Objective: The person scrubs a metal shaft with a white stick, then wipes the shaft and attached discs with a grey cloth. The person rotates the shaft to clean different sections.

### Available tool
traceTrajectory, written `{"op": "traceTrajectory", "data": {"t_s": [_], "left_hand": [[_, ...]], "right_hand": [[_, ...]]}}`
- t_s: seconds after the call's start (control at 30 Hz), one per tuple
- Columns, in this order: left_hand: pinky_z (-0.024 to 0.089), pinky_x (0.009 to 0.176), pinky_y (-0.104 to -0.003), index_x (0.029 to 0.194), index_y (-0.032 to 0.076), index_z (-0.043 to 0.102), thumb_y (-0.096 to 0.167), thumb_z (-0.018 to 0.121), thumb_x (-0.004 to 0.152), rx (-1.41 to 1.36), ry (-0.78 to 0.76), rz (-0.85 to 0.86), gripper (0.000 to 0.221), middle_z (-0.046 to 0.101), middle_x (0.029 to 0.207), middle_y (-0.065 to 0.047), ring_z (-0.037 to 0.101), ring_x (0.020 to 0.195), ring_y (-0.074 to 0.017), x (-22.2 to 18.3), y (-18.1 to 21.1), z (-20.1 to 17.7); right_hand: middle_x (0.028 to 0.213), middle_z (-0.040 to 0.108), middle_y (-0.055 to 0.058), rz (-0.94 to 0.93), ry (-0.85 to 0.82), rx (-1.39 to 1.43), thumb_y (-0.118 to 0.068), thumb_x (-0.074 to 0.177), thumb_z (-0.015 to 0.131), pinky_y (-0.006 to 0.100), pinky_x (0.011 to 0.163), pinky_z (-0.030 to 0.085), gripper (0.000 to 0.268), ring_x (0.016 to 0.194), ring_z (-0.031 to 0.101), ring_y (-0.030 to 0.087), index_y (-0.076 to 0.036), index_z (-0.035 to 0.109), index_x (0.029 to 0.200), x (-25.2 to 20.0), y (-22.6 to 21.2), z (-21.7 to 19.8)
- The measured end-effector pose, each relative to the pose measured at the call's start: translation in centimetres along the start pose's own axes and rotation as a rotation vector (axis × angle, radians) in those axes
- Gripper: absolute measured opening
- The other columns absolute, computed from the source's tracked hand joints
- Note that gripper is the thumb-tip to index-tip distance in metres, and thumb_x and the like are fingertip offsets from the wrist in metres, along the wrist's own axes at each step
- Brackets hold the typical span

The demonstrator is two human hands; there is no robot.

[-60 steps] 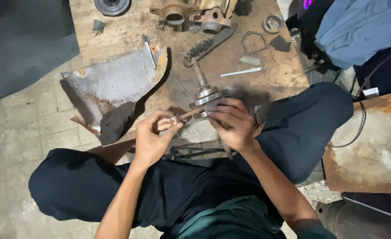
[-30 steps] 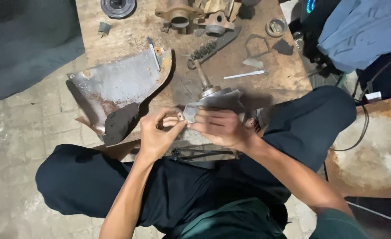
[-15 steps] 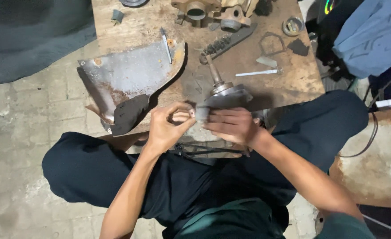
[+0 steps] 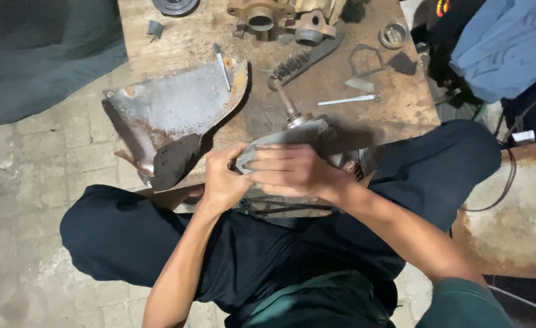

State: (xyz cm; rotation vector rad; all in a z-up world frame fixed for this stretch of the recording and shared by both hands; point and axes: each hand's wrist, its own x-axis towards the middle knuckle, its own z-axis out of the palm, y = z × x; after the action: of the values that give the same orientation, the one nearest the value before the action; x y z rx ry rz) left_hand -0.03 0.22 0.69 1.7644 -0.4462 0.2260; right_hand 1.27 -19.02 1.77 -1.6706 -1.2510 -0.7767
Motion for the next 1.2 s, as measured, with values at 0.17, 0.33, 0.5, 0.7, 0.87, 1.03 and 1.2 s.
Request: {"op": "traceTrajectory", "data": {"t_s": [0.17,0.33,0.5,0.7,0.87,1.03,1.2], "left_hand": [[0.067,0.063,-0.042,0.094,0.001,0.077,-0.009,0.085,0.075,-0.08,-0.046,-0.099,0.023,0.079,0.084,-0.018,0.079,0.078,-0.0319,1.1,4.2,-0.6],[0.069,0.068,-0.04,0.093,-0.003,0.076,-0.012,0.082,0.079,-0.152,-0.082,-0.058,0.018,0.079,0.084,-0.018,0.079,0.076,-0.0275,1.6,4.1,-0.4],[0.068,0.059,-0.045,0.096,-0.003,0.077,0.011,0.091,0.081,-0.159,-0.026,-0.112,0.025,0.077,0.082,-0.024,0.077,0.086,-0.0381,0.5,0.5,-0.1],[0.067,0.066,-0.029,0.091,-0.002,0.077,-0.01,0.086,0.076,-0.179,0.0,-0.209,0.02,0.079,0.083,-0.019,0.079,0.077,-0.0211,1.4,3.9,-0.8],[0.069,0.069,-0.036,0.094,-0.002,0.076,-0.009,0.083,0.08,-0.18,-0.018,-0.165,0.017,0.079,0.089,-0.021,0.08,0.084,-0.0287,1.8,4.5,-0.1],[0.067,0.078,-0.044,0.095,-0.003,0.073,-0.007,0.083,0.083,-0.115,-0.013,-0.02,0.016,0.077,0.1,-0.022,0.077,0.097,-0.0342,3.0,6.7,-0.1],[0.063,0.09,-0.047,0.098,-0.001,0.068,0.0,0.08,0.09,-0.305,-0.007,-0.061,0.015,0.076,0.109,-0.02,0.074,0.11,-0.0303,3.0,4.8,2.7]], "right_hand": [[0.103,0.081,0.01,0.1,-0.04,-0.077,-0.017,0.095,0.074,0.048,0.082,0.065,0.009,0.1,0.078,0.034,-0.011,0.081,0.095,-2.7,0.1,-3.1],[0.101,0.081,0.011,0.176,-0.027,-0.133,-0.011,0.096,0.07,0.046,0.08,0.064,0.013,0.099,0.077,0.035,-0.012,0.083,0.096,-2.3,-0.7,-3.3],[0.104,0.082,0.009,0.159,-0.01,-0.149,-0.003,0.086,0.077,0.042,0.079,0.064,0.02,0.097,0.078,0.033,-0.015,0.082,0.101,-0.1,-1.4,-1.0],[0.101,0.081,0.012,0.044,-0.098,-0.224,-0.014,0.084,0.083,0.048,0.078,0.065,0.012,0.094,0.077,0.035,-0.017,0.08,0.095,-4.4,-0.1,-3.2],[0.095,0.081,0.007,0.14,-0.048,-0.381,-0.024,0.094,0.077,0.045,0.079,0.064,0.011,0.089,0.078,0.032,-0.015,0.081,0.088,-7.4,1.4,-6.9],[0.083,0.077,0.011,0.54,0.188,-0.376,-0.013,0.094,0.074,0.047,0.058,0.063,0.007,0.073,0.074,0.036,-0.009,0.08,0.094,-10.4,1.5,-6.9],[0.052,0.044,-0.002,0.847,0.519,-0.108,-0.007,0.101,0.061,0.032,0.044,0.041,0.02,0.045,0.038,0.007,-0.018,0.076,0.094,-12.1,1.9,-4.2]]}}
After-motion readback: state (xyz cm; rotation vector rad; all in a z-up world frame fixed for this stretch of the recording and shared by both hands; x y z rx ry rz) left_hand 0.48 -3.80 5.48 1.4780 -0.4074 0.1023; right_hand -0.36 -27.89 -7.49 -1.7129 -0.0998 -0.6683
